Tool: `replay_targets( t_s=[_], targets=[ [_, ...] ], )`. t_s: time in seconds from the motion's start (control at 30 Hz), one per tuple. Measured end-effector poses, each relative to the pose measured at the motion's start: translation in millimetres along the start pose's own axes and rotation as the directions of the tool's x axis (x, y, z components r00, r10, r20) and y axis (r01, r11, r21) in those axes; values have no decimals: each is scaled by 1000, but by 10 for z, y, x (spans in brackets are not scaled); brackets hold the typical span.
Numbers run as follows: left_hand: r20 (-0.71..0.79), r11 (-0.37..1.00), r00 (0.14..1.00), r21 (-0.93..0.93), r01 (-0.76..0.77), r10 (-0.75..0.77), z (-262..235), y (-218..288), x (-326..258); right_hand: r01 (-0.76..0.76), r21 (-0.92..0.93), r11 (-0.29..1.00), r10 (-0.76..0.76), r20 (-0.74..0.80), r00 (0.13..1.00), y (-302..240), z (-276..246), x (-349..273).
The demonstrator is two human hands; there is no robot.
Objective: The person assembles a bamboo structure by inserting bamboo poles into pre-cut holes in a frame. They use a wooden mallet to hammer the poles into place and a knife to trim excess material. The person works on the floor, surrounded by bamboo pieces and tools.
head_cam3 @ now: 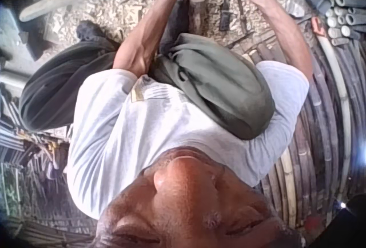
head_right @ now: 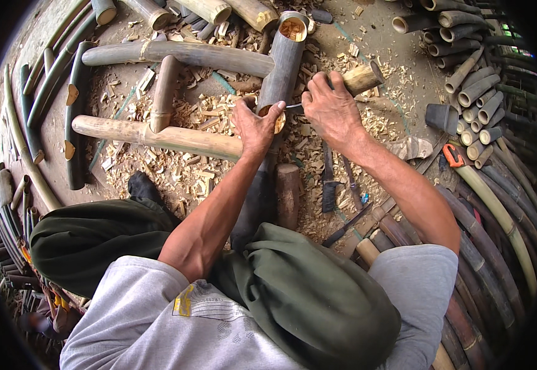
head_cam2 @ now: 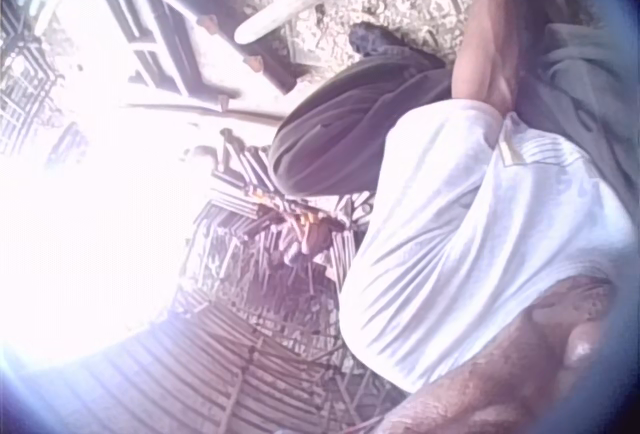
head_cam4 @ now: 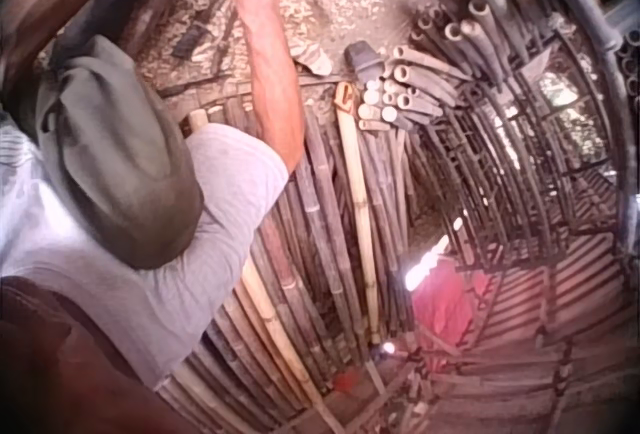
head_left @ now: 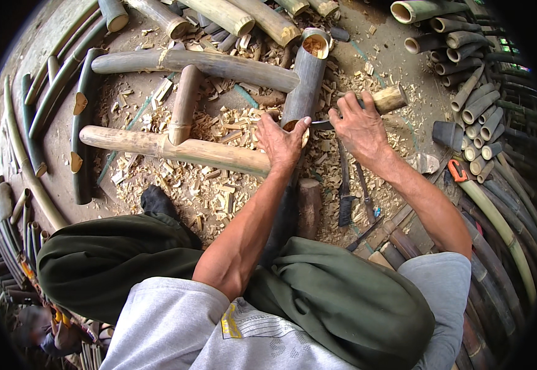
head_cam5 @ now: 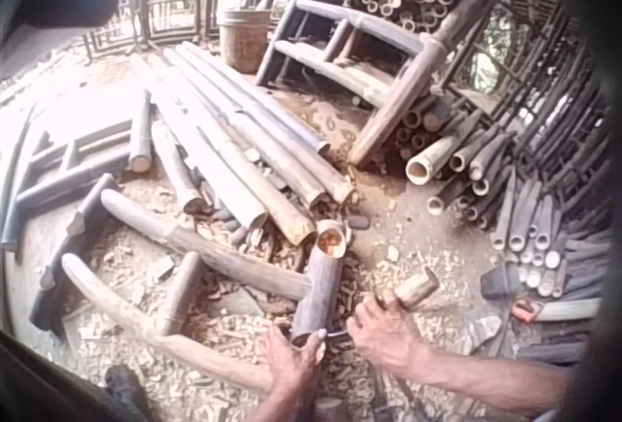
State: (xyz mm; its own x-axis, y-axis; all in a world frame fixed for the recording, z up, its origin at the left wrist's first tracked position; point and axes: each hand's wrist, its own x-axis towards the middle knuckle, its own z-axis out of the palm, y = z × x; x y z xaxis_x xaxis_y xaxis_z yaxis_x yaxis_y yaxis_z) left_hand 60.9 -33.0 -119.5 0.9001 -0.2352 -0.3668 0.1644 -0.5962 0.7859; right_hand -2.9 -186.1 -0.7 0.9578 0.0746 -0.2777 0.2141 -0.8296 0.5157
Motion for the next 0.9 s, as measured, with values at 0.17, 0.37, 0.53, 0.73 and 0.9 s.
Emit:
replay_targets(
  t_s=[0.17,0.37,0.53,0.73,0.9],
  targets=[
    [92,993,996,113,-27,17,5,75,-46,36,94,995,-53,182,982,84,161,-128],
    [6,998,1000,-61,-24,24,10,-13,10,-50,215,975,46,23,999,173,278,-232],
    [-33,995,999,-98,-28,25,5,4,-10,-54,137,989,55,-5,998,148,154,-153],
    [8,997,997,18,-78,77,0,31,-41,-16,157,988,21,-31,999,25,248,-79],
    [73,995,997,82,-47,41,-6,75,-31,-2,198,980,3,-3,1000,20,389,-167]
  ],
)
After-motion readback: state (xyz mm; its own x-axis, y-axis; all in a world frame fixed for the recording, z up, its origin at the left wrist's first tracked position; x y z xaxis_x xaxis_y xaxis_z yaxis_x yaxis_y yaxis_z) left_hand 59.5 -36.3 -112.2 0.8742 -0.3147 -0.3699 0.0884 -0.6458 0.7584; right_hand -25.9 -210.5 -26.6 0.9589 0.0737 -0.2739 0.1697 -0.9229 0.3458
